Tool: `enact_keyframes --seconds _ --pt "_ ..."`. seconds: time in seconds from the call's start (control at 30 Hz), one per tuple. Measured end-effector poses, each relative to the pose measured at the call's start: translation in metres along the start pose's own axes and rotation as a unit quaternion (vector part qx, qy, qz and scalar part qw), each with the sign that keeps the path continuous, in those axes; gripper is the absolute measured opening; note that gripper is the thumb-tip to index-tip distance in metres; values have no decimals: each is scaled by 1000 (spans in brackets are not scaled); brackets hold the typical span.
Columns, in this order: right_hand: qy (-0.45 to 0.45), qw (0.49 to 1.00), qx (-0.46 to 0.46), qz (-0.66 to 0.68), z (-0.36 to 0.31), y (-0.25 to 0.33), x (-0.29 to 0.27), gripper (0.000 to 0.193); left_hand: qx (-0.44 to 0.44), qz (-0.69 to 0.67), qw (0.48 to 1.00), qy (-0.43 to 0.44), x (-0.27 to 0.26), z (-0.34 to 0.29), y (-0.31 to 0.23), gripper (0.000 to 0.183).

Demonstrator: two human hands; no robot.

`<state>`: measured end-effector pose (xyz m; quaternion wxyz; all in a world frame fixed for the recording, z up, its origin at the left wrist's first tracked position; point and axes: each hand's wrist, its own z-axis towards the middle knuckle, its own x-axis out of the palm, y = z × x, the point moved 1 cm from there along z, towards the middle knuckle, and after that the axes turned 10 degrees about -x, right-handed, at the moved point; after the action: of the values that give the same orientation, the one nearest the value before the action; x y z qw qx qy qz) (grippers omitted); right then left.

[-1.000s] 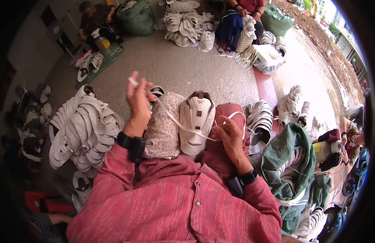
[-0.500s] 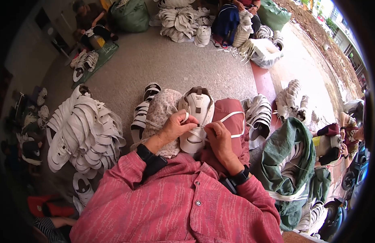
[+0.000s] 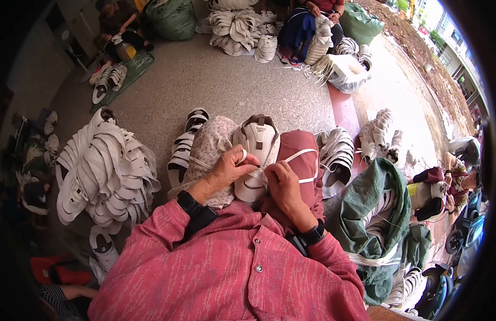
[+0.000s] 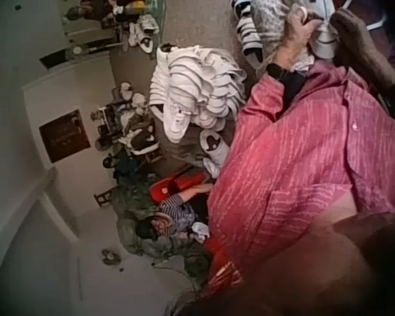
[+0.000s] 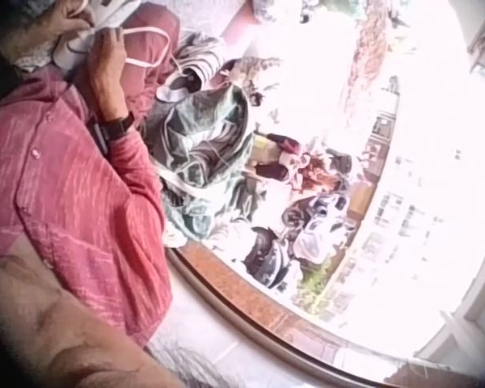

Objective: The recorder is threading laces through the eyelets of shoe uppers while sitting in a workspace with other workers.

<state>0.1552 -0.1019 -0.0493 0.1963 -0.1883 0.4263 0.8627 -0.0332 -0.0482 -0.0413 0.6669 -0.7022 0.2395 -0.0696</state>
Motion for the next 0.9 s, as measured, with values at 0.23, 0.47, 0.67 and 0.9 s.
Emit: enact_keyframes --seconds 0.23,0.47,0.67,0.9 --pt "11 1000 -1 -13 0 1 1 5 15 11 1000 -4 1 0 0 9" --pt "108 986 -43 -116 5 7 -1 11 53 95 994 -14 -3 0 4 11" --pt "157 976 -64 -139 22 7 -2 18 59 57 997 -1 -4 1 0 12" --pt "26 997 78 12 15 4 -25 42 83 388 914 -83 -101 -43 -76 25"
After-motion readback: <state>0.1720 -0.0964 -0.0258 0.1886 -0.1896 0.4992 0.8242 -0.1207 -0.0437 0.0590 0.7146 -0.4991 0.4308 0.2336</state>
